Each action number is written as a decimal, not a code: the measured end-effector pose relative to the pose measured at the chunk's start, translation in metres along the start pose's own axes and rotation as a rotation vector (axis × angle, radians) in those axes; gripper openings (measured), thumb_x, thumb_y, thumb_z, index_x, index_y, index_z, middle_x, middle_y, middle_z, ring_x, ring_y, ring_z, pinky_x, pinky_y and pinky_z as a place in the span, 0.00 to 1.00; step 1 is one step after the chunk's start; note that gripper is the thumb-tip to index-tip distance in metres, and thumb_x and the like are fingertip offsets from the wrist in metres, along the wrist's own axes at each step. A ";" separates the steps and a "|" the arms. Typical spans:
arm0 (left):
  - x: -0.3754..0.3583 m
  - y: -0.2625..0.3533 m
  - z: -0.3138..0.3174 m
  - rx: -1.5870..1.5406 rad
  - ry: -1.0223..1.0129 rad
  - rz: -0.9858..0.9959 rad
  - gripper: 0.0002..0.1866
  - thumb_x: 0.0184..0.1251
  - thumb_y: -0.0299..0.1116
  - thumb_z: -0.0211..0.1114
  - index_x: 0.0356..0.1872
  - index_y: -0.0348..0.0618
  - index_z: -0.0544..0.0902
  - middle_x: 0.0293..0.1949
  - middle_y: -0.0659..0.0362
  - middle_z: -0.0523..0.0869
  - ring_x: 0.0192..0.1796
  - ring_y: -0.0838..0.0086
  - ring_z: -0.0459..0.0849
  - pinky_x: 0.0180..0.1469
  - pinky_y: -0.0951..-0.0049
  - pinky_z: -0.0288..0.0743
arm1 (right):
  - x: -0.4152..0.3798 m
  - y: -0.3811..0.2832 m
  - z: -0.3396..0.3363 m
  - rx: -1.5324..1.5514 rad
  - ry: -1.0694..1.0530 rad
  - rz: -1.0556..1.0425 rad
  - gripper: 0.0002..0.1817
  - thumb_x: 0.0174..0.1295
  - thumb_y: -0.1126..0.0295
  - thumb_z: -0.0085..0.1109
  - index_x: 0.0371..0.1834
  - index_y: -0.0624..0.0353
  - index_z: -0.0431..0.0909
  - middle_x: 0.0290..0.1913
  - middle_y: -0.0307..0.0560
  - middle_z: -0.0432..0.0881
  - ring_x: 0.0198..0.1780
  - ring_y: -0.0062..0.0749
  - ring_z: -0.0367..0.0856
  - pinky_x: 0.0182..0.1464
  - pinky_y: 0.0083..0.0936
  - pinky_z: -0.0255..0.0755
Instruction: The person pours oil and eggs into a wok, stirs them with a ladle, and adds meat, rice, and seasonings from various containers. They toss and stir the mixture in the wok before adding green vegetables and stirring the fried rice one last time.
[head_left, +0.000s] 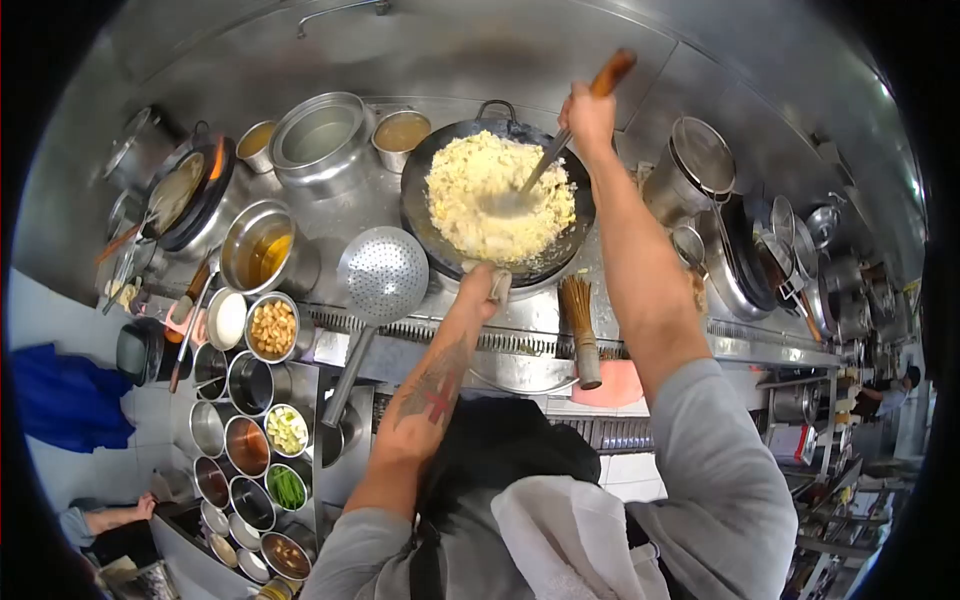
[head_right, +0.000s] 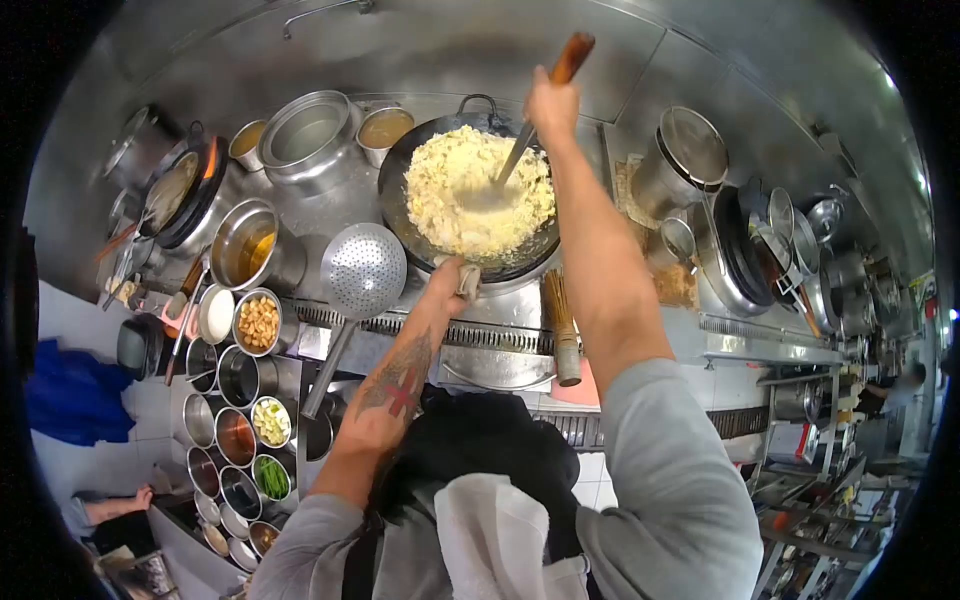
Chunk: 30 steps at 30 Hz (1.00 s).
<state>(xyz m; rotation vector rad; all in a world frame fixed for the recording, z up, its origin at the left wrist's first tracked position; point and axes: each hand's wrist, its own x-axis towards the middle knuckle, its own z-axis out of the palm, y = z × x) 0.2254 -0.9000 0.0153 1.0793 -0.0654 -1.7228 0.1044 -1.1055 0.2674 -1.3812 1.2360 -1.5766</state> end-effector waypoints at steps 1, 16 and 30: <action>-0.002 0.002 -0.002 -0.015 -0.036 -0.021 0.12 0.77 0.39 0.49 0.43 0.42 0.77 0.32 0.54 0.84 0.28 0.65 0.81 0.28 0.62 0.76 | -0.004 -0.026 0.004 -0.025 -0.076 0.029 0.19 0.64 0.57 0.59 0.24 0.63 0.78 0.19 0.46 0.80 0.20 0.32 0.79 0.27 0.33 0.71; -0.008 0.000 0.000 -0.088 -0.074 0.047 0.08 0.72 0.35 0.56 0.41 0.41 0.78 0.34 0.57 0.84 0.28 0.69 0.84 0.22 0.66 0.77 | -0.109 -0.028 -0.002 0.142 -0.074 -0.095 0.16 0.71 0.68 0.53 0.22 0.56 0.68 0.13 0.35 0.66 0.13 0.19 0.62 0.18 0.22 0.55; -0.016 -0.001 0.003 -0.047 0.022 0.026 0.10 0.69 0.36 0.59 0.44 0.40 0.78 0.36 0.56 0.84 0.33 0.69 0.84 0.26 0.66 0.77 | -0.006 0.008 0.010 0.252 0.037 0.034 0.22 0.63 0.62 0.60 0.12 0.59 0.70 0.11 0.38 0.70 0.13 0.27 0.70 0.19 0.31 0.62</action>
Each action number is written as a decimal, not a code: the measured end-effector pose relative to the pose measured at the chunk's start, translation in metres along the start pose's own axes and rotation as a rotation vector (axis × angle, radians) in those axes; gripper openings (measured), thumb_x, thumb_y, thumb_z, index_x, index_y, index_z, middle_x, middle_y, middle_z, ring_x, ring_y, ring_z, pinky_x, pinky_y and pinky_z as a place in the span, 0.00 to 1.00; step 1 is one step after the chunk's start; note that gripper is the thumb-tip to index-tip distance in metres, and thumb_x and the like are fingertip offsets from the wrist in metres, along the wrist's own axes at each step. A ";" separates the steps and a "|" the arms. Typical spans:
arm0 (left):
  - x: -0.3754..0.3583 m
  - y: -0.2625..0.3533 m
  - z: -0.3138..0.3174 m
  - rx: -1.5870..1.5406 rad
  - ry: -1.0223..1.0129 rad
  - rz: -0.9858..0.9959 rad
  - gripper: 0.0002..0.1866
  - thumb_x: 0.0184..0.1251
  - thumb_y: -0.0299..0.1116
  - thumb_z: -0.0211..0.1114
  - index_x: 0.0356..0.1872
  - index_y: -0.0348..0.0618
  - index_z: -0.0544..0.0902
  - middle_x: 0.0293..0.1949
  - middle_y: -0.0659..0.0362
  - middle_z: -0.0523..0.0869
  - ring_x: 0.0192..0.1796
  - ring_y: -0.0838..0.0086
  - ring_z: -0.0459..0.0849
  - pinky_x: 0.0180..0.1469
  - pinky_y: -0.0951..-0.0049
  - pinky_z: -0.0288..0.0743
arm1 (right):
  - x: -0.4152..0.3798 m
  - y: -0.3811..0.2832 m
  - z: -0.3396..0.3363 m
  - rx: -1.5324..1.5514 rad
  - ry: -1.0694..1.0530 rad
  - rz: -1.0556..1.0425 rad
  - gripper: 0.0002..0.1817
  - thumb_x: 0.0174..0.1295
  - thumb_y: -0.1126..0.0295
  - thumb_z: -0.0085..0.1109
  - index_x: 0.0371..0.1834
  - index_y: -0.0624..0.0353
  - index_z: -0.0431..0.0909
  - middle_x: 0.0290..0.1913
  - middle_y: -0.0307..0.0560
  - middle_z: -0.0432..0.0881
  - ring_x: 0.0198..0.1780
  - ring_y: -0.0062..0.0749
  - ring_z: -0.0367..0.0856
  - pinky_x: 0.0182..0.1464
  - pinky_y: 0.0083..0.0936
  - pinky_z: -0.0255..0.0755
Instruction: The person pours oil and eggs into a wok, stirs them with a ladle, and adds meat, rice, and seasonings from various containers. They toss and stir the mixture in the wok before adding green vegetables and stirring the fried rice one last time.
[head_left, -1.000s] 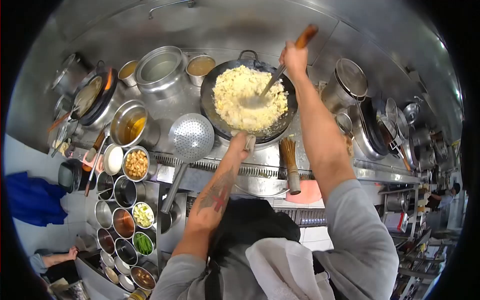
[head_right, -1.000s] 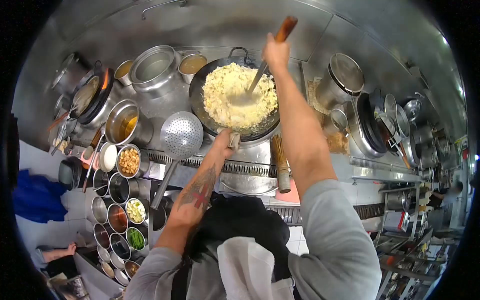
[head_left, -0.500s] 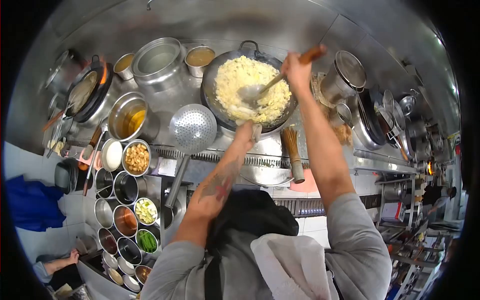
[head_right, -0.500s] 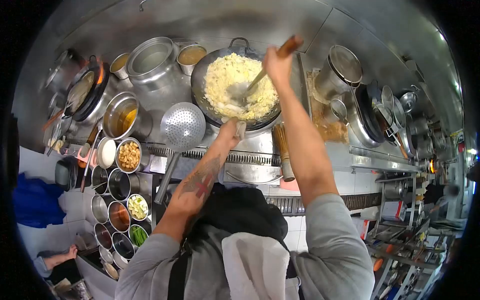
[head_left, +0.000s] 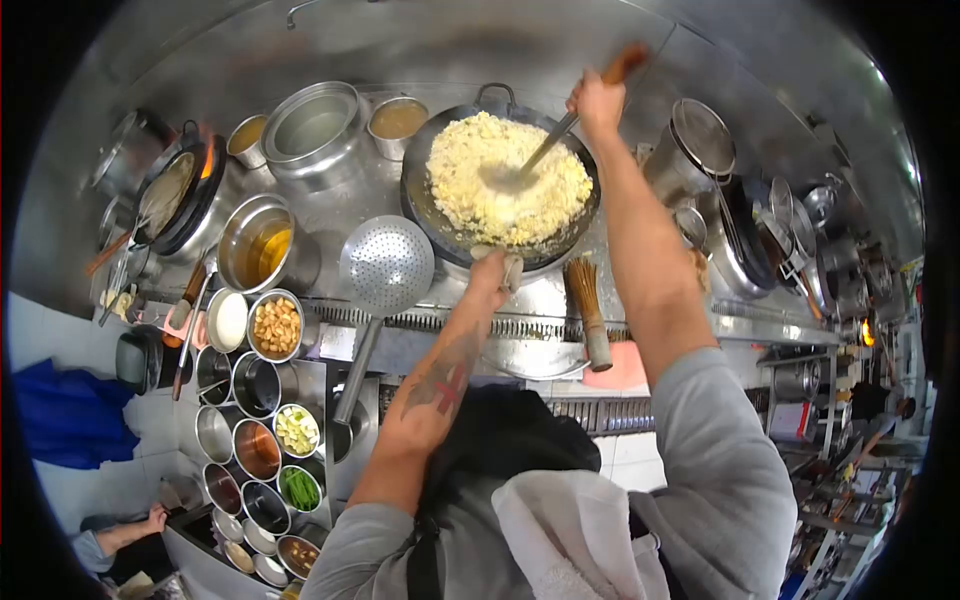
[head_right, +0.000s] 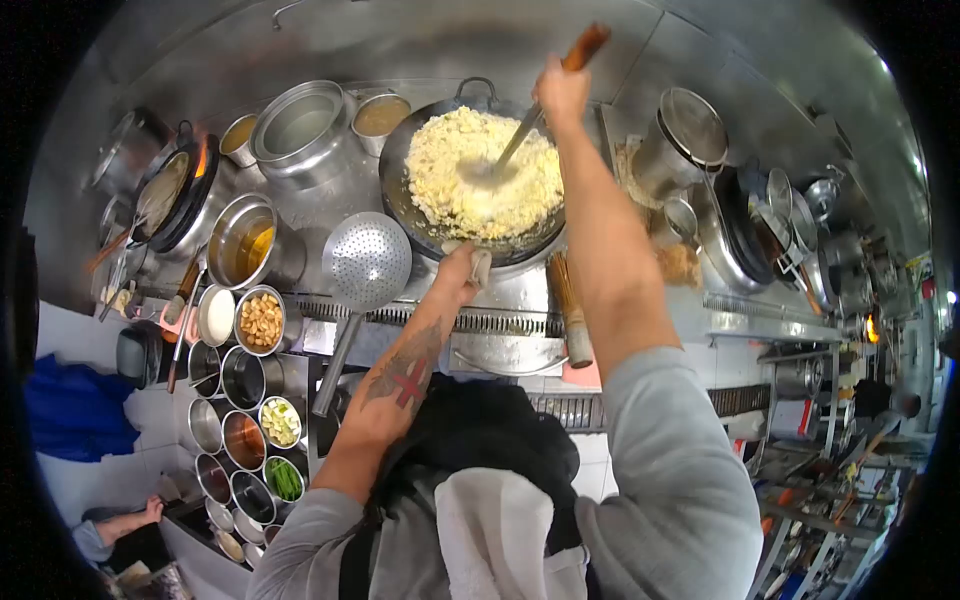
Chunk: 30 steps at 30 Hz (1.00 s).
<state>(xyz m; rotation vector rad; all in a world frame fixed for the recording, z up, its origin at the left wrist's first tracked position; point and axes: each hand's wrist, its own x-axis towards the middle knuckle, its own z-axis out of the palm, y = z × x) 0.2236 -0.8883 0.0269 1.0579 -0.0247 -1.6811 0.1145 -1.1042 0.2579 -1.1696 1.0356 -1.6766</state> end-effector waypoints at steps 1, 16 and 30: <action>0.001 0.004 0.001 -0.011 -0.012 0.021 0.10 0.69 0.36 0.59 0.44 0.41 0.78 0.36 0.56 0.84 0.33 0.69 0.84 0.26 0.65 0.77 | -0.002 -0.014 0.016 0.008 -0.013 0.002 0.22 0.63 0.62 0.60 0.12 0.59 0.70 0.11 0.38 0.70 0.13 0.27 0.70 0.19 0.31 0.62; 0.009 0.001 -0.001 0.007 0.034 0.000 0.08 0.73 0.35 0.55 0.41 0.42 0.78 0.33 0.57 0.84 0.30 0.68 0.83 0.28 0.66 0.78 | -0.026 -0.024 -0.060 0.086 0.109 -0.069 0.19 0.69 0.70 0.52 0.17 0.51 0.64 0.13 0.28 0.57 0.11 0.19 0.54 0.15 0.21 0.48; 0.004 0.010 0.001 0.016 -0.008 -0.002 0.08 0.74 0.35 0.55 0.41 0.43 0.78 0.32 0.57 0.84 0.29 0.68 0.83 0.26 0.65 0.78 | -0.072 -0.018 -0.048 0.138 -0.109 -0.039 0.18 0.71 0.70 0.51 0.19 0.52 0.65 0.15 0.30 0.60 0.14 0.19 0.56 0.20 0.24 0.54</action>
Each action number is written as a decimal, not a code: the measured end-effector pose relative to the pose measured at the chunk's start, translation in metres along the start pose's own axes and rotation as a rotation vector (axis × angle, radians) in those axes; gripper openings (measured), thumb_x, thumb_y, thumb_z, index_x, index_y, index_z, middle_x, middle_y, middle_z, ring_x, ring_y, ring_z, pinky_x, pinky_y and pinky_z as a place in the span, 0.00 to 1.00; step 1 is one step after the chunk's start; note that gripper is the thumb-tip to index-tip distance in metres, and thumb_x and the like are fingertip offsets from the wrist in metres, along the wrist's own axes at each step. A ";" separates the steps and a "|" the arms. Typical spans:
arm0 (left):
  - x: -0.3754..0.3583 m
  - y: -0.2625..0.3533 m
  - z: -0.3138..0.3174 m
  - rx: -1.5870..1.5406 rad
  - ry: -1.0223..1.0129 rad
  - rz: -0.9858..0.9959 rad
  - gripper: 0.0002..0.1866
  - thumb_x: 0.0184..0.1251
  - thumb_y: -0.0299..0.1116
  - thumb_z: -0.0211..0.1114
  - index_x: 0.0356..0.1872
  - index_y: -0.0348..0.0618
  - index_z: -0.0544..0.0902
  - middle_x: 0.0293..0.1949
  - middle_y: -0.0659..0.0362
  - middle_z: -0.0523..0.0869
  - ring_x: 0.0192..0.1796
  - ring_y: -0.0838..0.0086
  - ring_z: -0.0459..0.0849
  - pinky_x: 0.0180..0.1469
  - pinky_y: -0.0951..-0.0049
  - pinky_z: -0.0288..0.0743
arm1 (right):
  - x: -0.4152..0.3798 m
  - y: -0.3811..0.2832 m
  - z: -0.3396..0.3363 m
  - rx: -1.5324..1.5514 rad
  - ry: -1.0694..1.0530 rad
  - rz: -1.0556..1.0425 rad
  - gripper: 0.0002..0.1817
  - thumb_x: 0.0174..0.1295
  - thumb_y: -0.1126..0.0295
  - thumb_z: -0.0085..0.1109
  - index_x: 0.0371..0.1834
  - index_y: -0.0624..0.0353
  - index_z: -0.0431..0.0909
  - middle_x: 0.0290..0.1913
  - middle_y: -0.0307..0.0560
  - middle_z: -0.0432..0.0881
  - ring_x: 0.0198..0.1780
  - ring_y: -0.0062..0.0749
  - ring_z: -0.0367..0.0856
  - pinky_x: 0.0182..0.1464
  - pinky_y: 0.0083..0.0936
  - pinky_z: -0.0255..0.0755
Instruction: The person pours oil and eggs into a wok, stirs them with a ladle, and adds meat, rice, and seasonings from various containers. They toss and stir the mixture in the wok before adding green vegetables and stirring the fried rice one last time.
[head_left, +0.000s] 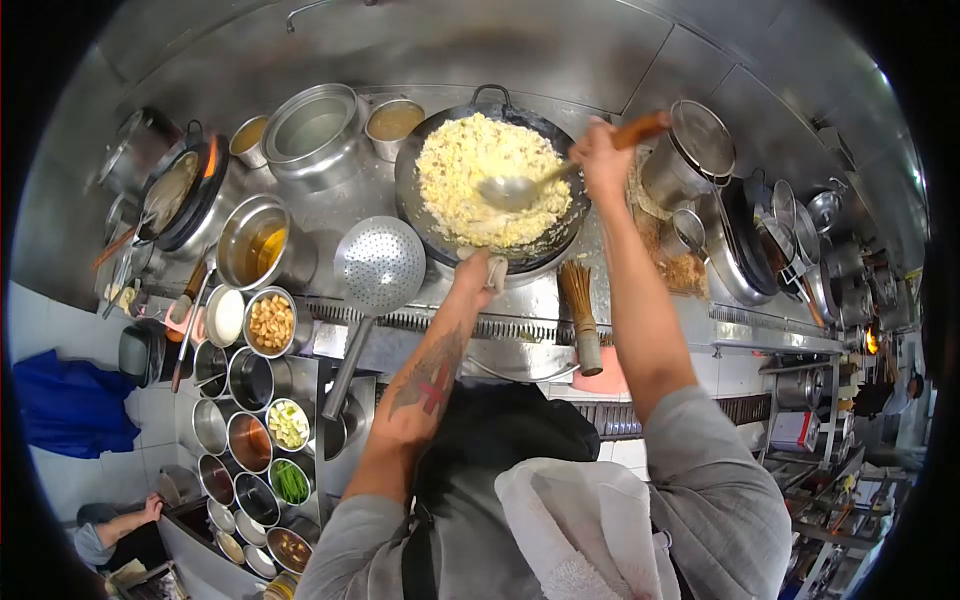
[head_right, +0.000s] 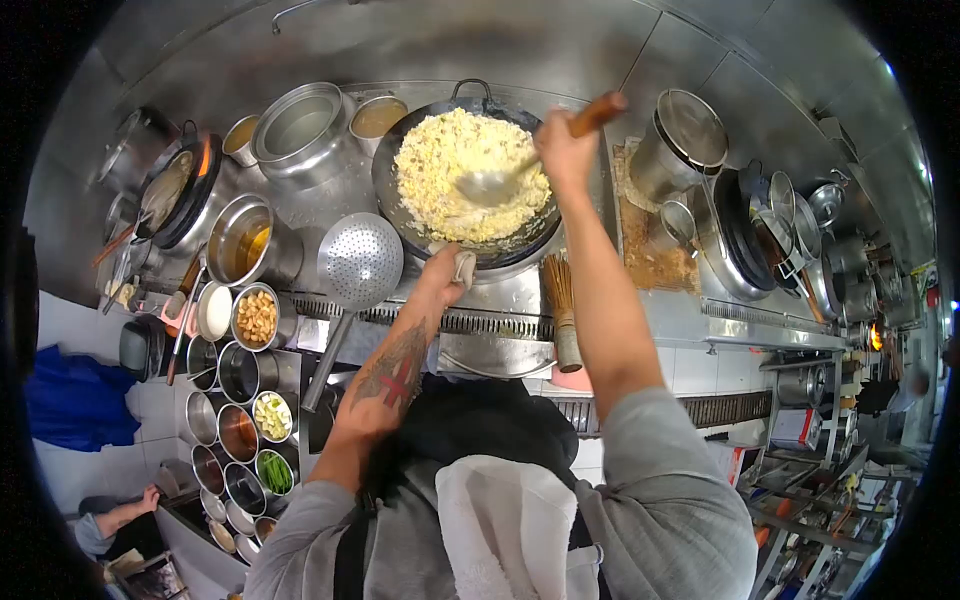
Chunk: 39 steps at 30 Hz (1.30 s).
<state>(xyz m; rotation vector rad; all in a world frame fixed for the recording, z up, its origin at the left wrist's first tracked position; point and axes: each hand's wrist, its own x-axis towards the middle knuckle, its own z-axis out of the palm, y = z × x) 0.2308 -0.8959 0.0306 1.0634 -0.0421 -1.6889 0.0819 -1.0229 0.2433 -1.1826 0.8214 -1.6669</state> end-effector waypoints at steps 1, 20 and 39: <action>0.000 -0.004 -0.003 0.013 -0.022 -0.004 0.08 0.74 0.35 0.55 0.41 0.42 0.78 0.32 0.57 0.84 0.29 0.68 0.84 0.26 0.66 0.78 | -0.009 0.005 0.009 0.080 -0.008 0.062 0.18 0.71 0.72 0.50 0.19 0.53 0.64 0.15 0.30 0.59 0.14 0.19 0.54 0.19 0.24 0.53; -0.001 -0.007 0.000 -0.019 0.013 0.034 0.09 0.73 0.35 0.56 0.39 0.41 0.79 0.33 0.57 0.84 0.31 0.69 0.84 0.29 0.68 0.80 | 0.093 -0.020 0.067 -0.269 -0.017 -0.081 0.14 0.65 0.72 0.52 0.19 0.58 0.67 0.13 0.37 0.68 0.12 0.27 0.67 0.17 0.29 0.62; 0.002 0.007 -0.011 0.154 0.145 0.277 0.09 0.69 0.30 0.56 0.42 0.34 0.77 0.31 0.55 0.82 0.28 0.69 0.82 0.26 0.66 0.76 | 0.043 0.014 0.085 -0.223 -0.104 -0.168 0.19 0.58 0.60 0.58 0.16 0.64 0.76 0.14 0.46 0.77 0.20 0.35 0.80 0.28 0.36 0.72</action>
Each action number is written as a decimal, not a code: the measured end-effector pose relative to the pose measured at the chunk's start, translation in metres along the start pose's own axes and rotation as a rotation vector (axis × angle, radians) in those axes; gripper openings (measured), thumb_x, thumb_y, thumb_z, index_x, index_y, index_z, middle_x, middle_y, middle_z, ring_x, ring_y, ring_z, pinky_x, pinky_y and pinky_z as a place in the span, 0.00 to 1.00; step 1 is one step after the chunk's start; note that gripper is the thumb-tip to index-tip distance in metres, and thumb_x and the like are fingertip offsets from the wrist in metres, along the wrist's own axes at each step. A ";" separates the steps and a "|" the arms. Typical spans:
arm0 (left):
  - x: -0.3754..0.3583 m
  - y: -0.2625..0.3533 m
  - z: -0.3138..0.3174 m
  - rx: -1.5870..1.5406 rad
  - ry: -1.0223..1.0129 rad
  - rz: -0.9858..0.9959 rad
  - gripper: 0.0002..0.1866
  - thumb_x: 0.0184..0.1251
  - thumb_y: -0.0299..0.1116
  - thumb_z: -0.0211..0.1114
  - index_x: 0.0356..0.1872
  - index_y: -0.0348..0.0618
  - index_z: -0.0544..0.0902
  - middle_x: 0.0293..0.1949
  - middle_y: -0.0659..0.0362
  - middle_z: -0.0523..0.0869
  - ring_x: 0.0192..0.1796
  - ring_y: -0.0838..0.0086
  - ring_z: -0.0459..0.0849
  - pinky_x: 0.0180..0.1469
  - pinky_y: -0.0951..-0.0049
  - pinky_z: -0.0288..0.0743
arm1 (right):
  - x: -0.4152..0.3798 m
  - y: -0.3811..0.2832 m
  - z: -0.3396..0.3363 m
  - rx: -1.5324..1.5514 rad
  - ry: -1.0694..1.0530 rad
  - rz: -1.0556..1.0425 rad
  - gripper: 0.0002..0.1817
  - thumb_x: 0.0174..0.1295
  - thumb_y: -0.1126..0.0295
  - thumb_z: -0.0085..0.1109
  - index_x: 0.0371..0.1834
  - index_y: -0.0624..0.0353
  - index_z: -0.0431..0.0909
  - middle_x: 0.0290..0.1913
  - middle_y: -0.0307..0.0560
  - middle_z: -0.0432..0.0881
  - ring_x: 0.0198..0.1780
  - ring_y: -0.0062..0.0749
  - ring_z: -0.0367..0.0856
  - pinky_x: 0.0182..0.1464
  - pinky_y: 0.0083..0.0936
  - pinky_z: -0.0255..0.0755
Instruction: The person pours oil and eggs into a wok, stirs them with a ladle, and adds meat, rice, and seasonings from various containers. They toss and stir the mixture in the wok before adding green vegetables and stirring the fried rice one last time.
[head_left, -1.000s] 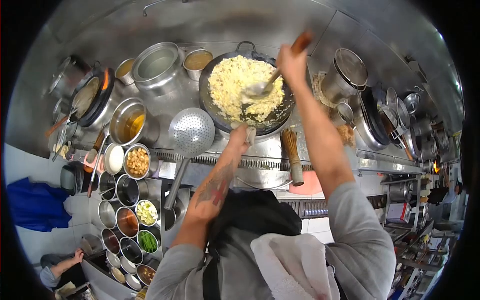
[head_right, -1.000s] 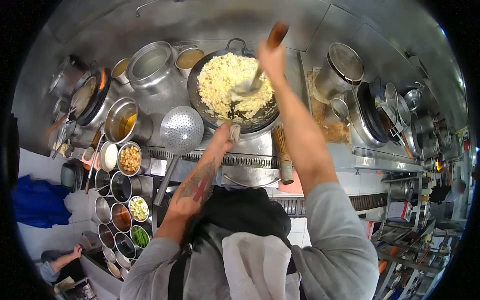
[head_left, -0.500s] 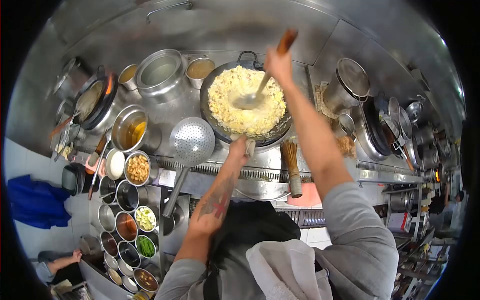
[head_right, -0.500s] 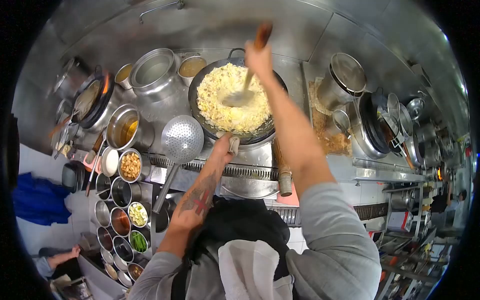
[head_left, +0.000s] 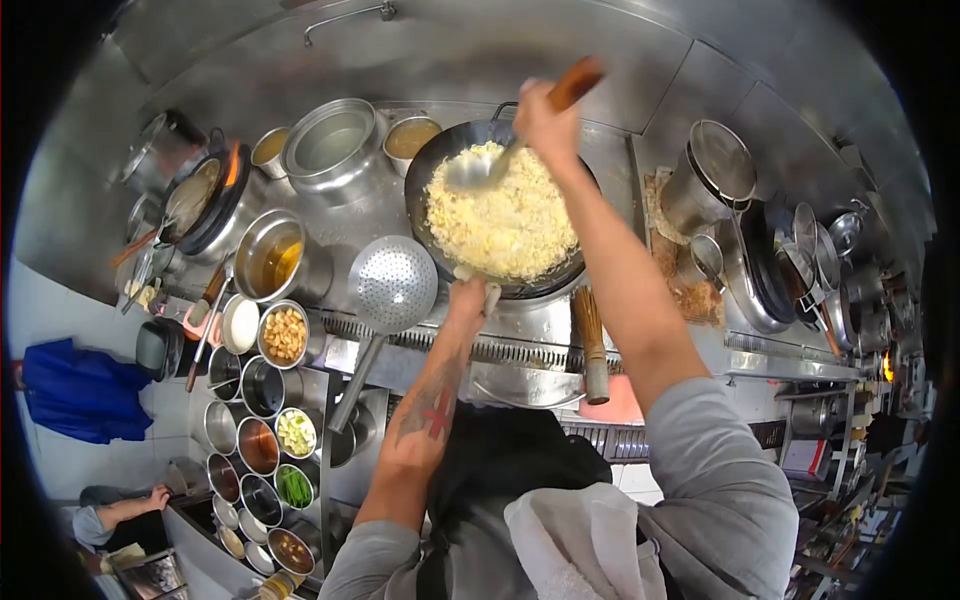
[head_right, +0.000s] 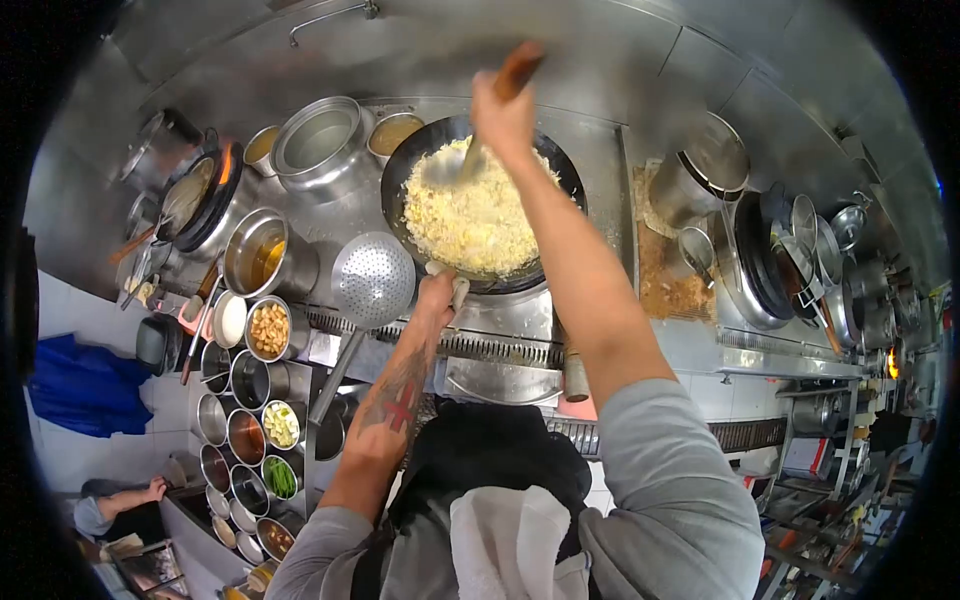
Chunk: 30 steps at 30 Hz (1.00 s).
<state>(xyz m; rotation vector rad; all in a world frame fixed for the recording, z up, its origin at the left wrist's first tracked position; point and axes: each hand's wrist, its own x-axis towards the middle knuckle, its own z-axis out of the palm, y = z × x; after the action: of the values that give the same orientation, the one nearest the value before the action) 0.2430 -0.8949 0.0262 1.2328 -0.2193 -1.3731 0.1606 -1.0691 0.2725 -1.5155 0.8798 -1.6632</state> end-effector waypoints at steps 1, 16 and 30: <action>-0.004 0.004 0.003 0.003 0.025 -0.020 0.09 0.70 0.31 0.56 0.41 0.33 0.77 0.31 0.55 0.81 0.27 0.70 0.81 0.25 0.68 0.75 | 0.001 0.015 0.002 -0.016 -0.111 0.055 0.21 0.57 0.59 0.58 0.13 0.63 0.75 0.13 0.45 0.76 0.18 0.32 0.78 0.26 0.35 0.70; -0.016 -0.009 0.005 -0.038 -0.123 -0.212 0.11 0.75 0.34 0.53 0.49 0.40 0.76 0.36 0.55 0.83 0.30 0.66 0.84 0.27 0.64 0.79 | -0.046 -0.044 -0.100 -0.233 0.227 0.114 0.16 0.66 0.67 0.56 0.19 0.61 0.75 0.14 0.32 0.68 0.16 0.22 0.67 0.21 0.25 0.60; -0.160 -0.033 -0.041 -0.060 -0.079 -0.229 0.14 0.79 0.43 0.49 0.44 0.47 0.80 0.33 0.59 0.83 0.29 0.72 0.81 0.25 0.69 0.73 | -0.158 -0.172 -0.039 -0.191 0.057 0.255 0.23 0.68 0.66 0.58 0.14 0.54 0.65 0.12 0.34 0.66 0.13 0.18 0.61 0.18 0.21 0.53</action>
<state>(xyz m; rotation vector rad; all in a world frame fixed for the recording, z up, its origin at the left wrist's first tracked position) 0.2085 -0.7349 0.0672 1.1823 -0.0925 -1.6158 0.1212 -0.8438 0.3351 -1.4160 1.2376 -1.4755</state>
